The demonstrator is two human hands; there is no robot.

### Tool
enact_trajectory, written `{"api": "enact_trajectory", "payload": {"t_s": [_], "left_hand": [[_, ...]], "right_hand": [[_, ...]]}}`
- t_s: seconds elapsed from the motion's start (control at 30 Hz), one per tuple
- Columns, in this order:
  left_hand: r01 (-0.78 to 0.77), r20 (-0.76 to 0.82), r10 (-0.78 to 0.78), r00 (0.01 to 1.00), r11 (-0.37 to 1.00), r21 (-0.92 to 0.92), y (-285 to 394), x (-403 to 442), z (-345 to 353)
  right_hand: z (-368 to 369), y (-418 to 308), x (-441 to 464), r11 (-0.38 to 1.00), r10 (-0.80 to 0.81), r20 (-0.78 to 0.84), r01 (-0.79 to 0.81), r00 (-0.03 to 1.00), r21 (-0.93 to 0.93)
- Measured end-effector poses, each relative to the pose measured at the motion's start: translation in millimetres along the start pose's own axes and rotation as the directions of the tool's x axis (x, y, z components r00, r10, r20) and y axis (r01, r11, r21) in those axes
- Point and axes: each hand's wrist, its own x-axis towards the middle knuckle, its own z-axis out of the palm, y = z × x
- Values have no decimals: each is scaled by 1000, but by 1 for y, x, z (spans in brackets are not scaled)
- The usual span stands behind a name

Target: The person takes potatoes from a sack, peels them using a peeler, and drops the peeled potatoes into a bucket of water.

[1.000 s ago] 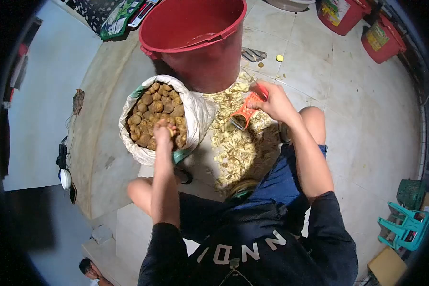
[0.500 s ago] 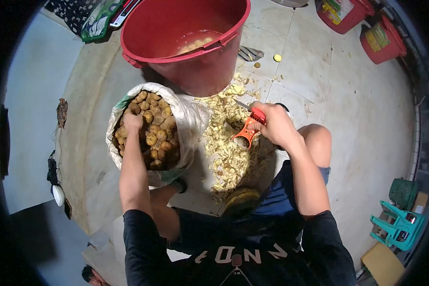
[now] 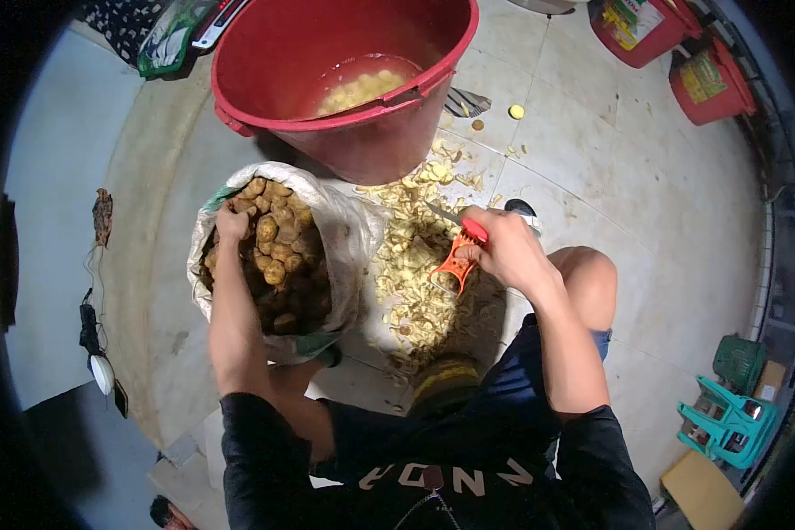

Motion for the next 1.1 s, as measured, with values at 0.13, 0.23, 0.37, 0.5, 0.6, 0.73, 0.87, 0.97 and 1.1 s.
{"api": "enact_trajectory", "payload": {"t_s": [0.13,0.23,0.37,0.5,0.6,0.73,0.87,0.97,1.1], "left_hand": [[178,193,70,979,180,-967,-4,-67,0],[299,280,178,943,-92,-950,-8,-110,24],[271,266,454,850,56,-961,49,-208,32],[349,297,711,637,77,-934,68,-275,52],[384,410,697,588,205,-900,70,-309,43],[262,464,641,612,389,-883,56,-329,34],[128,400,660,636,421,-898,47,-337,37],[208,347,700,624,279,-937,45,-341,40],[372,360,714,600,149,-916,37,-340,39]], "right_hand": [[7,3,0,1000,-9,9,9,1000,-10],[20,0,2,997,-62,-17,63,998,47],[44,7,7,854,-41,-47,59,998,516],[54,-6,-5,565,-39,-73,82,997,821],[68,1,-11,665,-116,-109,159,987,730],[67,-1,-25,721,-163,-30,140,986,679],[67,-9,-33,737,-251,0,191,968,649],[72,10,-18,816,-173,-47,170,984,553],[54,0,-26,694,-96,-117,150,989,704]]}}
